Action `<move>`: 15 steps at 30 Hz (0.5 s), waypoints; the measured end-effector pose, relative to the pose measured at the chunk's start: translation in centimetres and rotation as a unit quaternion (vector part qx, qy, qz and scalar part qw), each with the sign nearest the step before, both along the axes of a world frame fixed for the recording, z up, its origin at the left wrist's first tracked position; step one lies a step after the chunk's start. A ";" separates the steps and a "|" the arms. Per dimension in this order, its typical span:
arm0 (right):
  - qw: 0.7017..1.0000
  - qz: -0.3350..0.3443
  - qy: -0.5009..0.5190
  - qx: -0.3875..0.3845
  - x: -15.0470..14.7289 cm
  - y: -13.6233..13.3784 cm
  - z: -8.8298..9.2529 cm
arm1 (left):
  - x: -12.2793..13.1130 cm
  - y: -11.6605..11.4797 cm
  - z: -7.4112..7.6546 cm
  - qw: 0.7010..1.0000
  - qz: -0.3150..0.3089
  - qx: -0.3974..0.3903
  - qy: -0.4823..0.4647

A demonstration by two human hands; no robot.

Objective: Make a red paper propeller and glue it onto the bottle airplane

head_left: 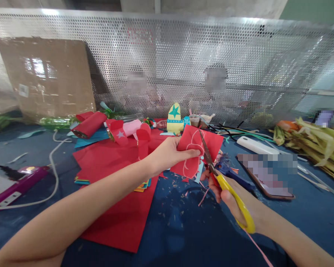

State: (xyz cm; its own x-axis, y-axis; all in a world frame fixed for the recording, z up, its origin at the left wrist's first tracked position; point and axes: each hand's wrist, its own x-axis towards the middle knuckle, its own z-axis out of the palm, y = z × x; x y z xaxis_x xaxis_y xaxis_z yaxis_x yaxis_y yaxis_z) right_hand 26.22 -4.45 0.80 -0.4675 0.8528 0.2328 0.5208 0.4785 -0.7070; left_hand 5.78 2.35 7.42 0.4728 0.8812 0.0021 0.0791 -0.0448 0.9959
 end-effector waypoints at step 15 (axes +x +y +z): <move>0.996 -0.006 0.072 -0.061 0.1 0.6 -1.0 | 0.0 0.1 0.0 1.000 -0.008 -0.015 -0.013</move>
